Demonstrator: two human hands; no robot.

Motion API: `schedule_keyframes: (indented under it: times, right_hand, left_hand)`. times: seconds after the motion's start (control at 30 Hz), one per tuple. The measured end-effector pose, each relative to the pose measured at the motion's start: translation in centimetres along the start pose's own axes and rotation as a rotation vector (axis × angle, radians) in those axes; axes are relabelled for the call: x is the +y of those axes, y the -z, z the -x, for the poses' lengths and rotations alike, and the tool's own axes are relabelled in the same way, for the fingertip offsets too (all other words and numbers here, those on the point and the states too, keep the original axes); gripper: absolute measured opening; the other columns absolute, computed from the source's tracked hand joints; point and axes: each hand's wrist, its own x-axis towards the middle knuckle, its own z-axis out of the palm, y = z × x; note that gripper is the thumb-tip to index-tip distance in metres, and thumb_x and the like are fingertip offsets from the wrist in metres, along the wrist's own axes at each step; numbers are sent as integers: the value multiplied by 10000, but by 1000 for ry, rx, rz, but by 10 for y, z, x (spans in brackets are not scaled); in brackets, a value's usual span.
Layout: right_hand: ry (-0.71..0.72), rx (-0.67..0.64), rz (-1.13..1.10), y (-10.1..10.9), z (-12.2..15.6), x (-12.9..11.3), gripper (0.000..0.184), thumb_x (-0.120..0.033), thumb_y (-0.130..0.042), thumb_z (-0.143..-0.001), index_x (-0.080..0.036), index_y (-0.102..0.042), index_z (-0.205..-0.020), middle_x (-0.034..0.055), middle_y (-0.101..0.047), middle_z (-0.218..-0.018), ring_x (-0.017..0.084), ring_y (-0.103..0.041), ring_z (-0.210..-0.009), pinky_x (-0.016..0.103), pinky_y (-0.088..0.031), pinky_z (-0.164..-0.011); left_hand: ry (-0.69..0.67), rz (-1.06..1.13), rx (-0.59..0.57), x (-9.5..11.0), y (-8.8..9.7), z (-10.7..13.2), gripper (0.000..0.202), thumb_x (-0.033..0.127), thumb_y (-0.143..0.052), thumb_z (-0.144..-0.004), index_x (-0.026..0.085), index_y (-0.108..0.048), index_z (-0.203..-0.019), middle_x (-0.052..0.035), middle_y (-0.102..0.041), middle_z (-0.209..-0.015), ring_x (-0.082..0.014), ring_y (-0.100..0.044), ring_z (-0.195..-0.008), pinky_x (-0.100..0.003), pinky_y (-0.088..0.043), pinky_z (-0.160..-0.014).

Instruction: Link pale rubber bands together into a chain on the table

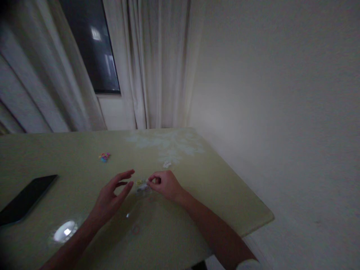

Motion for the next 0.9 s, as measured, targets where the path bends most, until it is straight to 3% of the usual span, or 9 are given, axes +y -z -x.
schedule_keyframes:
  times: [0.13, 0.3, 0.7, 0.9]
  right_hand:
    - [45, -266, 302, 9, -19, -10, 160, -307, -748, -888, -179, -827, -944, -11, -659, -644, 108, -527, -573, 230, -325, -583]
    - [107, -514, 574, 10, -43, -28, 155, -274, -728, -859, -232, -835, -963, 21, -758, -799, 152, -625, -694, 232, -333, -588]
    - [77, -622, 805, 6, -60, -46, 194, -272, -726, -834, -246, -835, -992, 66, -792, -903, 212, -697, -789, 253, -354, -577]
    - [95, -744, 738, 11, -64, -46, 211, -226, -708, -839, -232, -843, -1001, 45, -790, -881, 169, -655, -719, 245, -357, -582]
  left_hand:
    - [-123, -179, -173, -21, -1, 1, 688, 446, -726, -877, 263, -502, -1501, -130, -591, -1505, -327, -559, -1378, -539, -486, -1131]
    - [-172, -285, -280, -35, -10, 4, 790, 326, -740, -838, 217, -429, -1556, -167, -562, -1530, -363, -525, -1400, -560, -440, -1163]
    - [-156, -226, -286, -33, -12, 0, 737, 274, -687, -843, 209, -456, -1539, -171, -626, -1437, -345, -599, -1321, -516, -481, -1124]
    - [-131, -223, -307, -35, -12, 3, 756, 250, -695, -833, 199, -437, -1542, -173, -593, -1478, -338, -578, -1347, -524, -464, -1138]
